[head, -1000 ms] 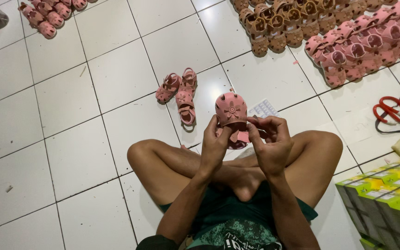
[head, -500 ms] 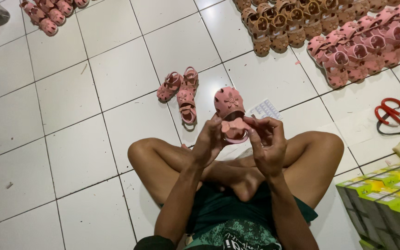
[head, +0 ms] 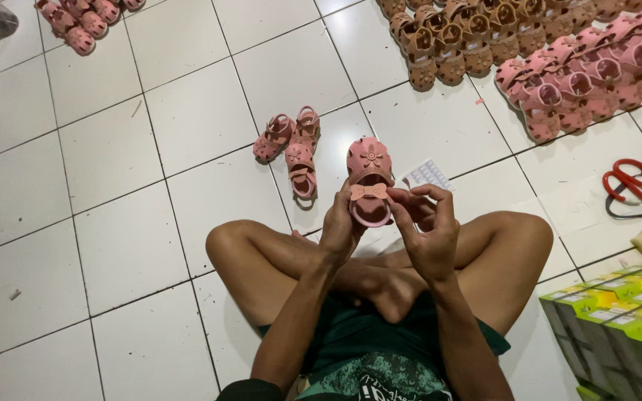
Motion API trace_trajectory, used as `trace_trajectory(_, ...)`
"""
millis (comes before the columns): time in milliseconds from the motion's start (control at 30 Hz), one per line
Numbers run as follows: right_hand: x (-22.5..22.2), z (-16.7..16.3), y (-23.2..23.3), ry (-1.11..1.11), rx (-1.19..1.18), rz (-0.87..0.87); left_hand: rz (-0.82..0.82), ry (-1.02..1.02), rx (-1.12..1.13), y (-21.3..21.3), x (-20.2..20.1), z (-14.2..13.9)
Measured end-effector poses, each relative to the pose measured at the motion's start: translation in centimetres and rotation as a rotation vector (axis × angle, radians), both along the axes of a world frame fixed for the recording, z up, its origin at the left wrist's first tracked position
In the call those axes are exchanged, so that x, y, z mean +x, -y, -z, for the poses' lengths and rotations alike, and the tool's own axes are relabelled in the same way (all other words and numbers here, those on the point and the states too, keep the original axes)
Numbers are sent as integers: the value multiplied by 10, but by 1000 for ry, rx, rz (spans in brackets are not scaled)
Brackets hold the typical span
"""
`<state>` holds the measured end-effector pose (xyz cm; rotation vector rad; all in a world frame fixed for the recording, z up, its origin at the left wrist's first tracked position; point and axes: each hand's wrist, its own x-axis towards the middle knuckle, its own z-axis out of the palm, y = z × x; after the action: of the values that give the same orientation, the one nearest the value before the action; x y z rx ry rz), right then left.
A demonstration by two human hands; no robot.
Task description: The person sits on the workshop floor and applies small adhesive size labels to pink children's sandals, pressing each label onto a sandal by hand. They place finished sandals aside in rows, pick up the next sandal, and continue labeling one sandal at a time.
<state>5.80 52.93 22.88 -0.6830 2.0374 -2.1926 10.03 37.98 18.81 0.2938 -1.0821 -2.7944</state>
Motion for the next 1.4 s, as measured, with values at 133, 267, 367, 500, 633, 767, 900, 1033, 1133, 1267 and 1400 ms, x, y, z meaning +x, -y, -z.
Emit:
trace_trajectory(133, 1, 10, 0, 59, -116, -11, -58, -40, -159, -5, 1, 10)
trace_trajectory(267, -4, 40, -5, 93, -221, -27, -114, -1, -209, -4, -4, 34)
trace_trajectory(367, -17, 79, -15, 224, -218, 50, -91, 235, -233, 3, -12, 67)
trace_trajectory(500, -42, 136, -35, 428, -76, 160, -1, 480, -292, 9, -34, 118)
trace_trajectory(633, -45, 176, -44, 545, -66, 200, -2, 515, -497, 14, -81, 153)
trace_trajectory(767, -51, 189, -42, 605, -66, 201, -21, 564, -647, 31, -116, 145)
trace_trajectory(900, -56, 192, -37, 632, -34, 181, -486, 336, -1326, 42, -97, 130)
trace_trajectory(1033, -57, 199, -31, 627, -24, 152, -732, 437, -1210, 82, -47, 118)
trace_trajectory(1133, -57, 204, -30, 616, 8, 110, -772, 700, -1176, 128, -33, 125)
trace_trajectory(1267, -55, 209, -24, 574, 68, 53, -358, 862, -946, 159, -34, 143)
trace_trajectory(1400, -52, 210, -24, 523, 120, 33, -385, 817, -1003, 148, -35, 147)
